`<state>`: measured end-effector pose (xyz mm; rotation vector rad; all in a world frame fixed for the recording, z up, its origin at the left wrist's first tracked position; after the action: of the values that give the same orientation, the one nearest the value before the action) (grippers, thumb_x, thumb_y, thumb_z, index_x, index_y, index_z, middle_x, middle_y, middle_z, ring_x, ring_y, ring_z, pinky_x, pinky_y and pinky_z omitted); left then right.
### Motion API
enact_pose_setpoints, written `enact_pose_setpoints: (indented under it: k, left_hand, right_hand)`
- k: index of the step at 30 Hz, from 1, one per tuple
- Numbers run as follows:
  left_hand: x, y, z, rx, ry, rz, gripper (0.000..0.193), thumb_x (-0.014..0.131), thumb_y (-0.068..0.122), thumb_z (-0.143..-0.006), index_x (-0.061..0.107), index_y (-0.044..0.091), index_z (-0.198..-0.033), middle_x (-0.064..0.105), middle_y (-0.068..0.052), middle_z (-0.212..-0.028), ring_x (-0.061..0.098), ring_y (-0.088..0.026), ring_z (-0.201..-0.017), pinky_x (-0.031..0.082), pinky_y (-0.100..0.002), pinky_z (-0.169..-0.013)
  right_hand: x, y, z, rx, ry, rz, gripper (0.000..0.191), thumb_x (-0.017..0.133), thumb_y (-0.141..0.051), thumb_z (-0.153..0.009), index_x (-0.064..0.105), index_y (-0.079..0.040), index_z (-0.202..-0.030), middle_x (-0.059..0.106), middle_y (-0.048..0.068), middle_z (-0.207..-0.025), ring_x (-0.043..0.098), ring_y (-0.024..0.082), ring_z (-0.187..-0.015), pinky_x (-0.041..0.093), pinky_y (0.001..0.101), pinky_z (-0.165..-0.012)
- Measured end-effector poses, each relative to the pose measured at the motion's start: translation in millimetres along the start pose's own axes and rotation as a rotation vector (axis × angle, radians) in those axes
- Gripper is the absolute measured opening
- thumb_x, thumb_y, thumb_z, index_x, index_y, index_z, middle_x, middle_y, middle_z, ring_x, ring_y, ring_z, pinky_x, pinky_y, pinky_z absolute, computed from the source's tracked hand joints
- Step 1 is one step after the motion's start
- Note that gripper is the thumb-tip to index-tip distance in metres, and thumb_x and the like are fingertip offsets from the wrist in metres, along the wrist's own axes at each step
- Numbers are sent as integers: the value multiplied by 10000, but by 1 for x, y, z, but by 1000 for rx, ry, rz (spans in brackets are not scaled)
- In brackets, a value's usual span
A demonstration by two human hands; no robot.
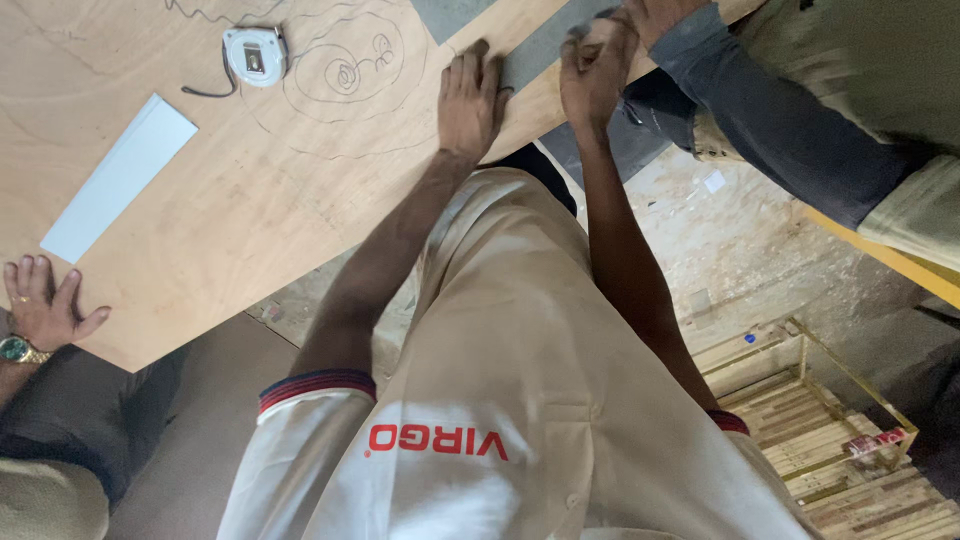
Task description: The person holds a long plywood board steady on a workbench while another worker marks lines on it with a pencil and tape measure. The person keeps both hands pressed on the board, repositioning it slightly as the other worker measures and marks, with sandpaper sheets resting on the board surface.
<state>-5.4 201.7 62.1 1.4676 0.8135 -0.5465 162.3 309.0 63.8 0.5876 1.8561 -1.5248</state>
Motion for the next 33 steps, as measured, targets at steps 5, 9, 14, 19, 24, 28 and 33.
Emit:
enact_pose_setpoints:
  k: [5, 9, 14, 19, 24, 28, 33]
  left_hand:
    - [-2, 6, -10, -202, 59, -68, 697, 763, 87, -795, 480, -28, -1422, 527, -221, -1320, 529, -386, -1190, 464, -469, -1018]
    - [2, 2, -15, -318, -21, -119, 704, 805, 137, -738, 514, -34, -1356, 545, -233, -1261, 539, -404, -1158, 465, -491, -976]
    - [16, -4, -24, -412, -173, -112, 468, 816, 163, -751, 638, 72, -1175, 578, -172, -1243, 562, -358, -1190, 472, -490, -1007]
    - [24, -4, -21, -390, -223, 141, 232, 777, 187, -862, 725, 128, -1080, 692, -185, -1064, 629, -411, -1000, 515, -530, -857]
    - [10, -4, -7, -363, -172, 46, 177, 763, 151, -827, 730, 131, -999, 737, -149, -956, 700, -358, -896, 562, -492, -778]
    - [-13, 11, 1, -232, -65, -29, 163, 754, 87, -776, 697, 115, -926, 756, -112, -965, 733, -320, -908, 577, -454, -760]
    - [-12, -4, 21, -444, -342, 309, 254, 789, 331, -868, 764, 105, -980, 745, -131, -739, 690, -271, -637, 529, -413, -658]
  right_hand:
    - [23, 28, 22, 447, -61, -365, 509, 723, -214, -994, 471, 12, -1374, 658, 150, -1149, 656, 227, -1042, 553, 451, -974]
    - [34, 31, 36, 614, -22, -687, 423, 695, -157, -957, 506, 0, -1301, 639, 99, -1130, 653, 198, -1054, 548, 410, -1017]
    - [46, 34, 44, 772, -41, -957, 337, 697, -139, -983, 557, -21, -1266, 592, 66, -1045, 597, 159, -954, 544, 355, -1039]
    - [44, 35, 51, 791, -4, -1086, 344, 749, -131, -1020, 533, -28, -1267, 506, 39, -1054, 482, 162, -915, 446, 373, -893]
    - [49, 33, 71, 941, -58, -1314, 442, 707, -246, -912, 555, -65, -1286, 627, 66, -1165, 643, 210, -1040, 548, 345, -882]
    - [49, 44, 90, 1013, -50, -1366, 494, 749, -289, -885, 554, -104, -1299, 662, 58, -1200, 666, 177, -1113, 590, 345, -957]
    - [38, 60, 83, 771, -106, -1430, 301, 810, -226, -1042, 632, -100, -1249, 604, -28, -1047, 538, 93, -902, 446, 306, -819]
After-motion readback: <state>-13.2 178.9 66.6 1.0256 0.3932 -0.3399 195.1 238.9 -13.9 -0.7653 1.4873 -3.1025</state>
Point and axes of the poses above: each hand's wrist, its own z-axis away from the middle knuckle, its own x-axis out of the palm, y = z × x, the point moved 9 cm from there along -z, towards the middle knuckle
